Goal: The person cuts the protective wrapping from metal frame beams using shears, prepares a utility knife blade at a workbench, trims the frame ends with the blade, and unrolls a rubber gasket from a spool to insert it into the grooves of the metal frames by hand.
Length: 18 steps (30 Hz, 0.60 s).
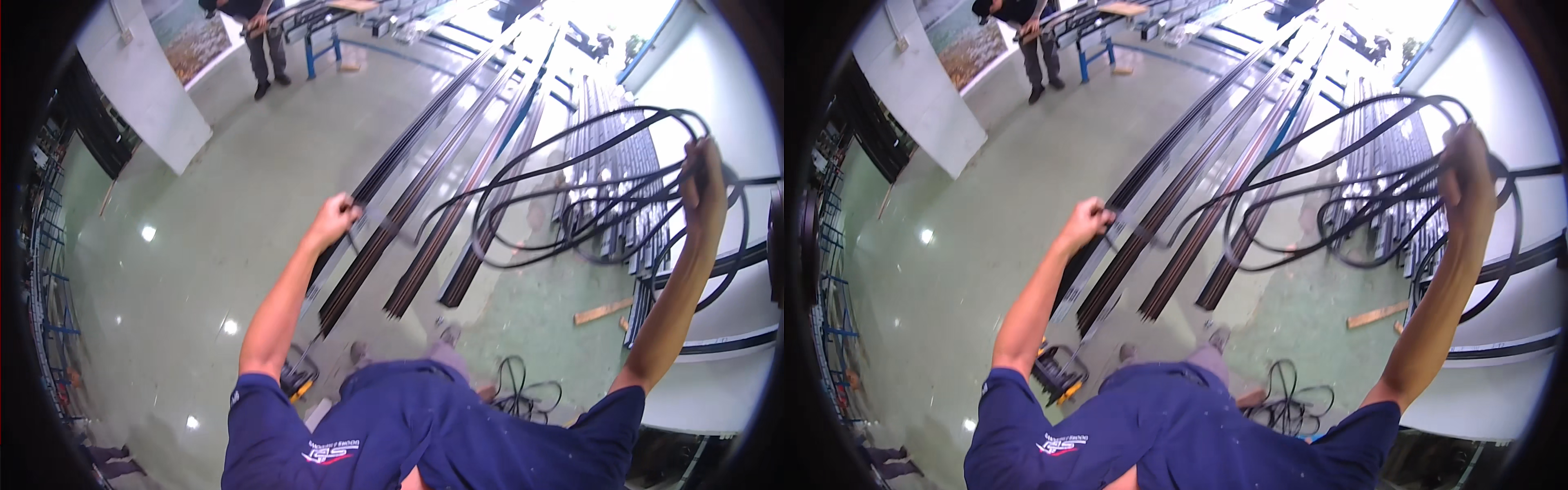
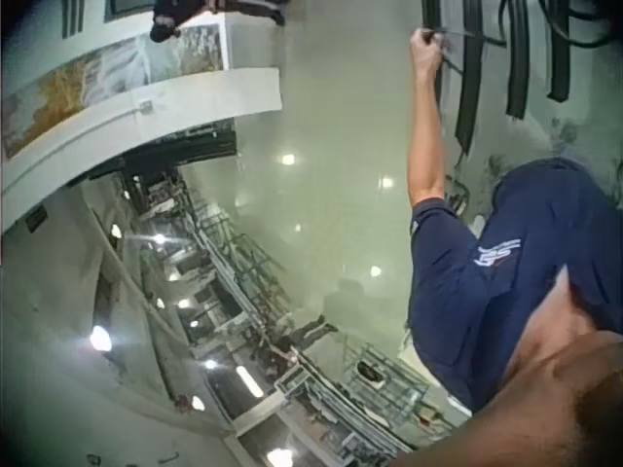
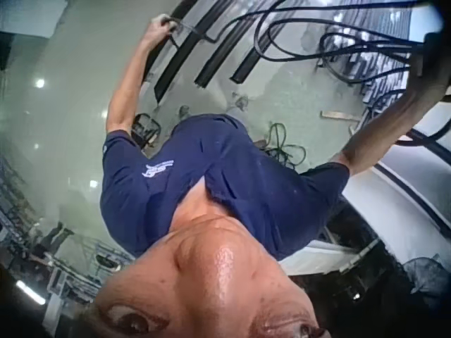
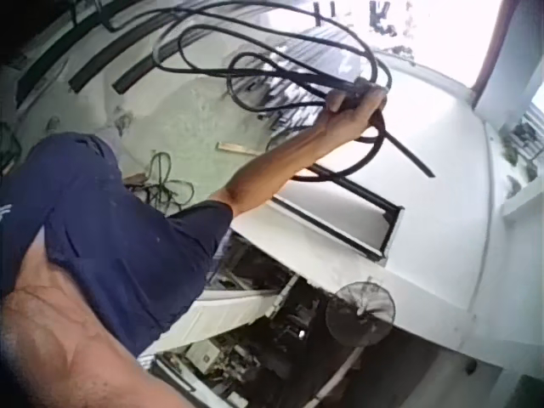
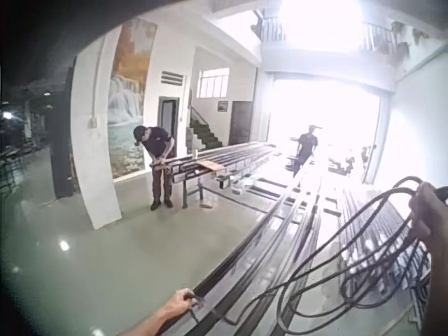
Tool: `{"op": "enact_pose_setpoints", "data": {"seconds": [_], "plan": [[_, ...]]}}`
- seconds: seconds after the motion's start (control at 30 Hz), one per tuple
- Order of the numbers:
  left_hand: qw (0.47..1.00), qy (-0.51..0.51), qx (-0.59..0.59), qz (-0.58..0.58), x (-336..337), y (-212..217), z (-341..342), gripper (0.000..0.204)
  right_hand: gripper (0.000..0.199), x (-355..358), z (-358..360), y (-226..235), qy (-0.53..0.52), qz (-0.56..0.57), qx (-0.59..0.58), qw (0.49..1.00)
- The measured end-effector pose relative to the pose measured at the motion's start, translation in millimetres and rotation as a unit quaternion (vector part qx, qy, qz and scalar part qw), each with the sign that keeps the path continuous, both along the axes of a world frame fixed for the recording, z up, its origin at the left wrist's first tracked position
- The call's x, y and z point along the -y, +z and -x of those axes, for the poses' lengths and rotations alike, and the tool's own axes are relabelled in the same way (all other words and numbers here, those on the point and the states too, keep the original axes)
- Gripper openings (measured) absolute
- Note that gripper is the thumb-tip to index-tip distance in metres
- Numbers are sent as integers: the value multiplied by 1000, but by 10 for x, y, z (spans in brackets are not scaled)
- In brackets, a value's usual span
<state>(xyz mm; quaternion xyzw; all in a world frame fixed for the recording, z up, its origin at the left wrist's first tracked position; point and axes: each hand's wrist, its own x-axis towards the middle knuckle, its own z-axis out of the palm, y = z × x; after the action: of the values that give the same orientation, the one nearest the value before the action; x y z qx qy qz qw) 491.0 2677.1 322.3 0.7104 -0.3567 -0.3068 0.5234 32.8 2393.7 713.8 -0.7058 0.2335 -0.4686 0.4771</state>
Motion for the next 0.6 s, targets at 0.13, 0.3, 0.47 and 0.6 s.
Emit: {"op": "enact_pose_setpoints", "data": {"seconds": [0.13,0.3,0.47,0.6], "plan": [[982,101,161,2,-41,-643,282,17,19,127,143,-172,-91,-39,75,992],[967,158,160,-123,141,-1105,576,28,21,821,926,-156,-10,-35,57,998],[937,275,72,-204,175,-1237,585,40,27,1512,1372,-221,10,-29,87,996],[936,271,53,-218,369,-1063,580,42,37,2128,1520,-361,-58,-52,111,991]]}}
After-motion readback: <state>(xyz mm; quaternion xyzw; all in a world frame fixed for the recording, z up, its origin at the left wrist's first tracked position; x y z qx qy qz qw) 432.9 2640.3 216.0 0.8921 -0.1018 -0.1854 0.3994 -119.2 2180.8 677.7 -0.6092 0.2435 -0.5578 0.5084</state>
